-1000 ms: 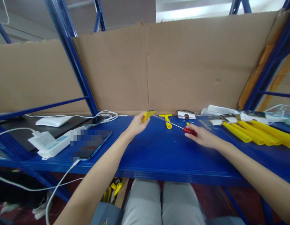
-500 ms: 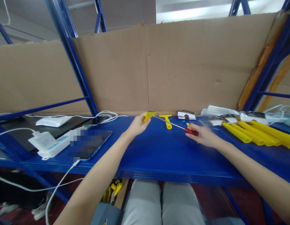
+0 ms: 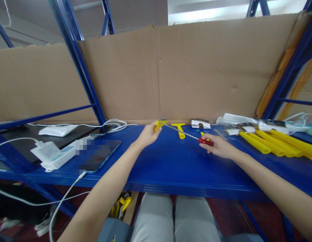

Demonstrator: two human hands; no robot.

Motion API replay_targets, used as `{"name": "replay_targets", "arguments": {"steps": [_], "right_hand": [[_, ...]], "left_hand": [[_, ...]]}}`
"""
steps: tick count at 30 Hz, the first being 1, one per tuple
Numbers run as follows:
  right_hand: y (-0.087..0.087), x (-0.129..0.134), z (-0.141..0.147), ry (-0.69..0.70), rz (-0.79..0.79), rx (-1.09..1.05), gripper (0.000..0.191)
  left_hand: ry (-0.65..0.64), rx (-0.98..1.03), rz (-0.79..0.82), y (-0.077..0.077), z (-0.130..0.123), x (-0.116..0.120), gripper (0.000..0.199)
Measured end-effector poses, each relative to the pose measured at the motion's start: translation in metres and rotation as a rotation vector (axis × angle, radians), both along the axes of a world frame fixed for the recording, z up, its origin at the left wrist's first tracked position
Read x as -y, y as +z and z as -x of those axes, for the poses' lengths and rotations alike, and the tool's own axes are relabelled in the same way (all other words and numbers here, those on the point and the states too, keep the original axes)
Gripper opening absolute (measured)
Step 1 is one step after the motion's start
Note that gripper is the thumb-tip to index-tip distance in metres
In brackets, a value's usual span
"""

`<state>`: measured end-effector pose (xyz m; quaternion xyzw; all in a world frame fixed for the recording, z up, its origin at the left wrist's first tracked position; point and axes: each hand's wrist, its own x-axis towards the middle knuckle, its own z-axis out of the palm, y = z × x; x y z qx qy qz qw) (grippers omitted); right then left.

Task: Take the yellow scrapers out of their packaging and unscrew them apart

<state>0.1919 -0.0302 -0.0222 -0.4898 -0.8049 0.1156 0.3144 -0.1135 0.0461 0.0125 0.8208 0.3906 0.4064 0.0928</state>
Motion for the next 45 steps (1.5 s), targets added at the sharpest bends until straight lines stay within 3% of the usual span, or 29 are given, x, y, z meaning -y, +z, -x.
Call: {"name": "replay_targets", "arguments": {"steps": [7, 14, 25, 31, 37, 45], "right_hand": [[-0.002, -0.003, -0.003, -0.036, -0.135, 0.023, 0.022], [-0.001, -0.004, 0.001, 0.019, -0.12, 0.106, 0.029], [-0.004, -0.006, -0.004, -0.058, -0.188, 0.069, 0.019], [-0.006, -0.007, -0.001, -0.058, -0.14, 0.102, 0.02], [-0.005, -0.008, -0.002, -0.042, -0.237, 0.115, 0.021], [-0.004, 0.001, 0.007, -0.109, -0.155, 0.204, 0.021]], "left_hand": [[-0.011, 0.012, -0.014, 0.001, -0.001, 0.003, 0.031], [0.023, 0.035, 0.022, 0.001, -0.001, 0.001, 0.031], [-0.006, 0.018, 0.018, 0.0, -0.004, 0.002, 0.035], [0.007, 0.037, 0.011, 0.001, -0.003, 0.002, 0.032], [0.01, 0.04, 0.033, 0.001, -0.005, 0.003, 0.035], [-0.011, 0.098, -0.007, 0.0, -0.004, 0.001, 0.033]]}}
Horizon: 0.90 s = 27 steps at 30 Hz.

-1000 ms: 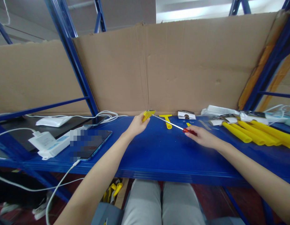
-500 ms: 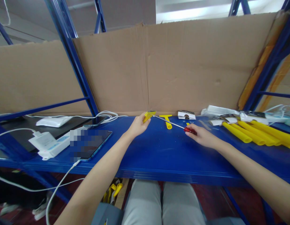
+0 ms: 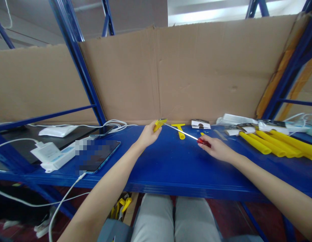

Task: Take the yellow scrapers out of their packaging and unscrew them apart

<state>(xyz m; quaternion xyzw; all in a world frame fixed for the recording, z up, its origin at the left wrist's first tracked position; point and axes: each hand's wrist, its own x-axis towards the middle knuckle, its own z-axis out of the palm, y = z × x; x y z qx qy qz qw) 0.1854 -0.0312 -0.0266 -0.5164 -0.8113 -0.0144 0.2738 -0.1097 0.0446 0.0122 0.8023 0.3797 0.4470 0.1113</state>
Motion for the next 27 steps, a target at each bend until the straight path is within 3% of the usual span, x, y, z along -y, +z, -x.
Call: {"name": "replay_targets", "arguments": {"steps": [5, 15, 22, 27], "right_hand": [[0.0, 0.004, 0.006, -0.109, -0.038, 0.079, 0.023], [0.003, 0.006, 0.011, 0.107, 0.114, -0.047, 0.027], [-0.007, -0.004, 0.0, 0.023, -0.005, -0.131, 0.014], [-0.001, 0.0, 0.004, 0.03, 0.048, -0.116, 0.016]], "left_hand": [[0.049, -0.001, 0.018, 0.0, 0.0, -0.002, 0.027], [0.092, 0.021, 0.014, 0.005, -0.001, 0.003, 0.022], [0.05, -0.001, 0.002, 0.0, -0.002, 0.003, 0.027], [0.034, 0.011, 0.008, 0.0, -0.004, 0.002, 0.033]]}}
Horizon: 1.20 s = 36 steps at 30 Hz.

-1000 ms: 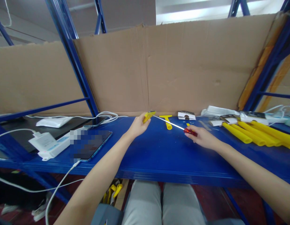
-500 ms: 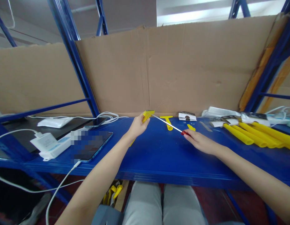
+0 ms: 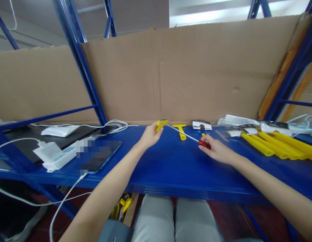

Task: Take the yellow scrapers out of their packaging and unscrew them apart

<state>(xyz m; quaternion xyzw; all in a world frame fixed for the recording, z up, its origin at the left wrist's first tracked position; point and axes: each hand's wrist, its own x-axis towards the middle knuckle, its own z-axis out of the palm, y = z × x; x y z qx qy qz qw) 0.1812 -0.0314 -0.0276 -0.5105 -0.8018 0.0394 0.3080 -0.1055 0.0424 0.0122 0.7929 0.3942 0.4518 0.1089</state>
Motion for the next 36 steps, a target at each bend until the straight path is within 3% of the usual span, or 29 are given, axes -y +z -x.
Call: {"name": "replay_targets", "arguments": {"steps": [7, 14, 23, 36], "right_hand": [[0.005, 0.001, 0.003, 0.123, 0.064, 0.036, 0.027], [-0.002, -0.005, -0.006, 0.027, -0.041, 0.022, 0.018], [0.003, 0.0, -0.006, -0.234, -0.258, 0.266, 0.023], [0.004, 0.001, -0.006, -0.279, -0.291, 0.307, 0.026]], "left_hand": [[0.018, 0.001, -0.034, -0.002, 0.003, -0.003, 0.031], [-0.003, -0.019, -0.025, -0.002, 0.002, -0.001, 0.031], [-0.008, 0.014, 0.012, 0.0, 0.0, 0.0, 0.032], [0.002, 0.01, -0.008, -0.001, 0.0, 0.0, 0.031]]}}
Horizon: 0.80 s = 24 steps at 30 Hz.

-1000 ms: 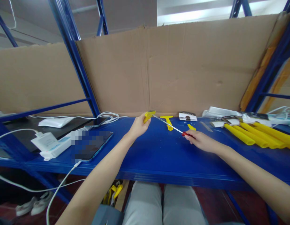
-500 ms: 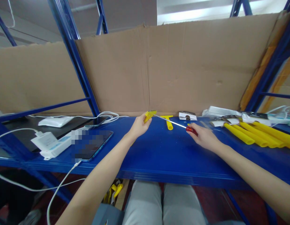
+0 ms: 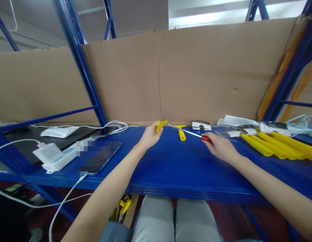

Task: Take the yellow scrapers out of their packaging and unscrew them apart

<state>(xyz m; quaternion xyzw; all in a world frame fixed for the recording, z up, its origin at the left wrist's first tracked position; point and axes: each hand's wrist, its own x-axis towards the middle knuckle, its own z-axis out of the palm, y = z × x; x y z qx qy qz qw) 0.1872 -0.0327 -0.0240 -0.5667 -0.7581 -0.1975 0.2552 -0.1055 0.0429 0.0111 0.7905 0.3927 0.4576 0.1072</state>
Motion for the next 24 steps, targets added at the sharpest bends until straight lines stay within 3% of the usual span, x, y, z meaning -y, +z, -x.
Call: {"name": "replay_targets", "arguments": {"steps": [24], "right_hand": [[0.0004, 0.0007, 0.0028, 0.059, 0.05, -0.061, 0.023]], "left_hand": [[-0.012, 0.018, -0.038, -0.0006, -0.0003, 0.0, 0.028]]}}
